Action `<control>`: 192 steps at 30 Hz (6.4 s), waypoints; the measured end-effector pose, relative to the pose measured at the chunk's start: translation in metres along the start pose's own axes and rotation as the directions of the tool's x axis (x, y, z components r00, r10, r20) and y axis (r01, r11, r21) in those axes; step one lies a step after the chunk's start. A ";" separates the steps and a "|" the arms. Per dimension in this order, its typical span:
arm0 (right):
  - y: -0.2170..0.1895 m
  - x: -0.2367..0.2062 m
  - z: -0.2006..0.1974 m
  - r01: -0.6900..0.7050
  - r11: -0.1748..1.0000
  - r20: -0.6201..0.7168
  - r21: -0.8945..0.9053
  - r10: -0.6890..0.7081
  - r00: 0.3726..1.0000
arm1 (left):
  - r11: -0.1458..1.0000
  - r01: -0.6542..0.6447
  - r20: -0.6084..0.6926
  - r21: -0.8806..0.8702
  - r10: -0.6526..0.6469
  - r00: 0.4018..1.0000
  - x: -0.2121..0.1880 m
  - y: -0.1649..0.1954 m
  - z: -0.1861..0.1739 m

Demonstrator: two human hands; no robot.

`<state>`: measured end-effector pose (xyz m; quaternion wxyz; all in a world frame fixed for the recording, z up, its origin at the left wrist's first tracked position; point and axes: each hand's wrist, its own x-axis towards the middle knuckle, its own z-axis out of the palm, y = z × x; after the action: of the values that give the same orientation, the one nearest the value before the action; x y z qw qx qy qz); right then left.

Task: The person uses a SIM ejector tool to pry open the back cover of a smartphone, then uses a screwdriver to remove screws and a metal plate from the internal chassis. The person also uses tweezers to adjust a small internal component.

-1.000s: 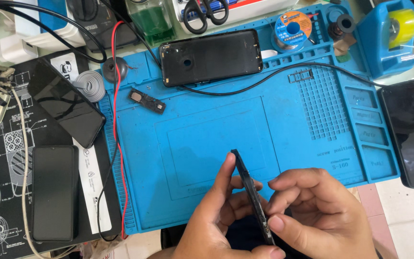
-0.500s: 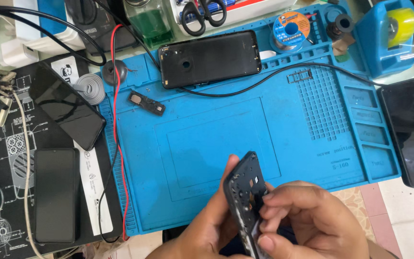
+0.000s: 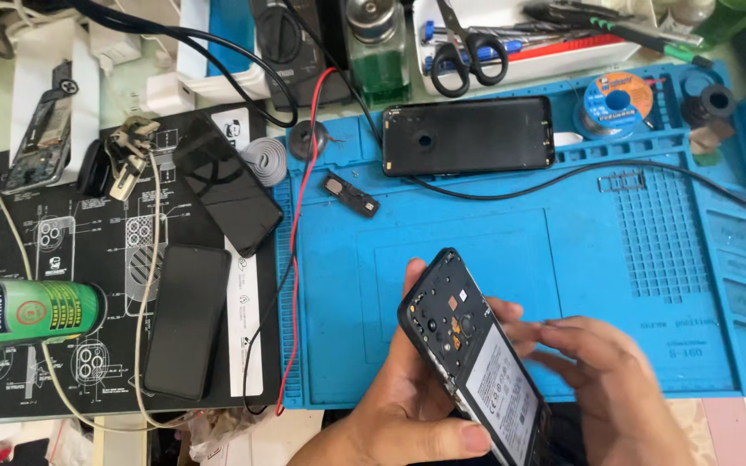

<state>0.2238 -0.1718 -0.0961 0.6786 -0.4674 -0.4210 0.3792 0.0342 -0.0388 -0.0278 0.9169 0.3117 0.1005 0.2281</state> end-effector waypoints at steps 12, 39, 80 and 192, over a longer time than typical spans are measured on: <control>-0.039 0.012 0.031 -0.226 0.831 -0.044 -0.508 0.237 0.970 | 0.981 -0.019 0.050 0.193 0.009 0.999 -0.012 -0.005 -0.014; -0.045 0.022 0.032 -0.014 0.751 -0.051 -0.660 -0.026 0.998 | 0.939 -0.154 -0.127 0.309 0.201 0.971 -0.022 -0.010 -0.010; -0.049 0.030 0.020 -0.117 0.864 0.099 -0.490 0.189 0.977 | 0.871 -0.262 -0.296 0.416 0.402 0.866 -0.009 -0.031 0.007; -0.090 0.158 -0.010 0.306 0.462 0.424 -0.832 0.174 0.889 | -0.064 0.066 -0.043 0.996 0.307 0.951 -0.004 0.020 -0.074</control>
<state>0.3006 -0.0557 0.0216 0.2340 -0.6305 -0.7189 0.1756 -0.0007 0.0117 -0.0736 0.3571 0.8527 0.3228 0.2029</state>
